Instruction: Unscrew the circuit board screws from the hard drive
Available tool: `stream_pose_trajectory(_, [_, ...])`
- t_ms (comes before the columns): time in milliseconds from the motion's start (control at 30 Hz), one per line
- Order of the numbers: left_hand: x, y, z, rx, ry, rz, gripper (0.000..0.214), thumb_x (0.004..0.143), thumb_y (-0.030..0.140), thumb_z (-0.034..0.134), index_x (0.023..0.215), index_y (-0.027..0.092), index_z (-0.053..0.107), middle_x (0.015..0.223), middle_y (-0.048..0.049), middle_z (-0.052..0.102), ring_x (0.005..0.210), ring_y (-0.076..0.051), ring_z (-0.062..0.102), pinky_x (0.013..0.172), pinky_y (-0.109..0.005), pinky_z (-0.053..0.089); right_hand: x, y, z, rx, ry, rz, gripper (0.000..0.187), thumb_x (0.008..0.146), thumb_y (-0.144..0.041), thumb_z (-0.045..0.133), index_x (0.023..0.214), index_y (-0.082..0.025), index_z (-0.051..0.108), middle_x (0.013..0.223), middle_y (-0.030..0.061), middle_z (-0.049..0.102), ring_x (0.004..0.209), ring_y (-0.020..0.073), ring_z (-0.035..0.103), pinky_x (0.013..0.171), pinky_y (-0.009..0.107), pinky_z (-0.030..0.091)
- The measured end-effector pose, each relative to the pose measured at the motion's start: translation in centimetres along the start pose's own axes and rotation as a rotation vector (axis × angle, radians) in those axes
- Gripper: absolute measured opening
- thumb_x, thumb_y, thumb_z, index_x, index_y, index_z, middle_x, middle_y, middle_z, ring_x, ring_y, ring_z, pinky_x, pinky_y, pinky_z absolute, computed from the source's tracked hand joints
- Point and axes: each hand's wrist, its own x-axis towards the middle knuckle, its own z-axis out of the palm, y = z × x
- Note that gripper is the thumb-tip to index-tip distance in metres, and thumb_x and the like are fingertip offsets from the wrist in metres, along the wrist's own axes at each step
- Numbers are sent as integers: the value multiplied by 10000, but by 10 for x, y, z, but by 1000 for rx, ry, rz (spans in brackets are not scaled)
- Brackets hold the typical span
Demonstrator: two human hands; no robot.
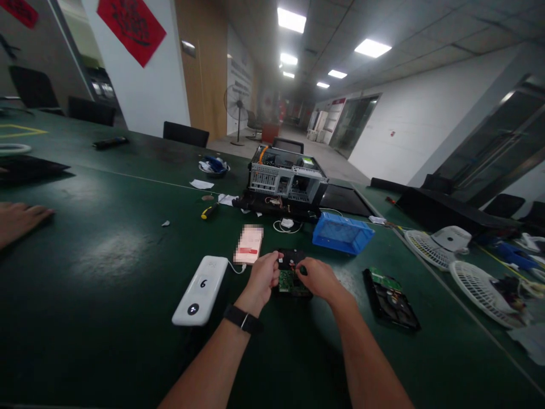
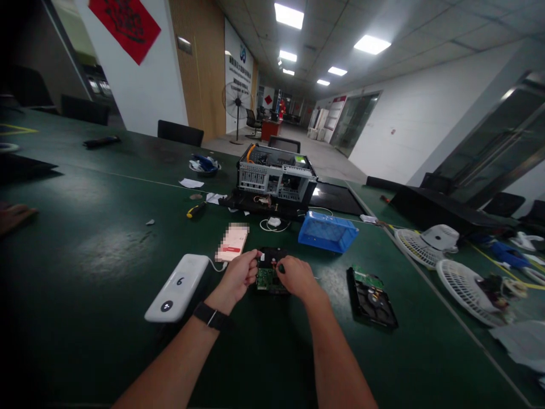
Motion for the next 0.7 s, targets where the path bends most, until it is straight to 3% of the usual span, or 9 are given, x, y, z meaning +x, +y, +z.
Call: stream_pose_trajectory(700, [-2,5,2,-7,29,6,264,748,387,592,842,142,560,500,117,261,355,-13,202,382,-177,98,3,0,2,29,10,-5,198,855,-318,496,904,-245,673,941,59,678,840,200,619,695,264,375])
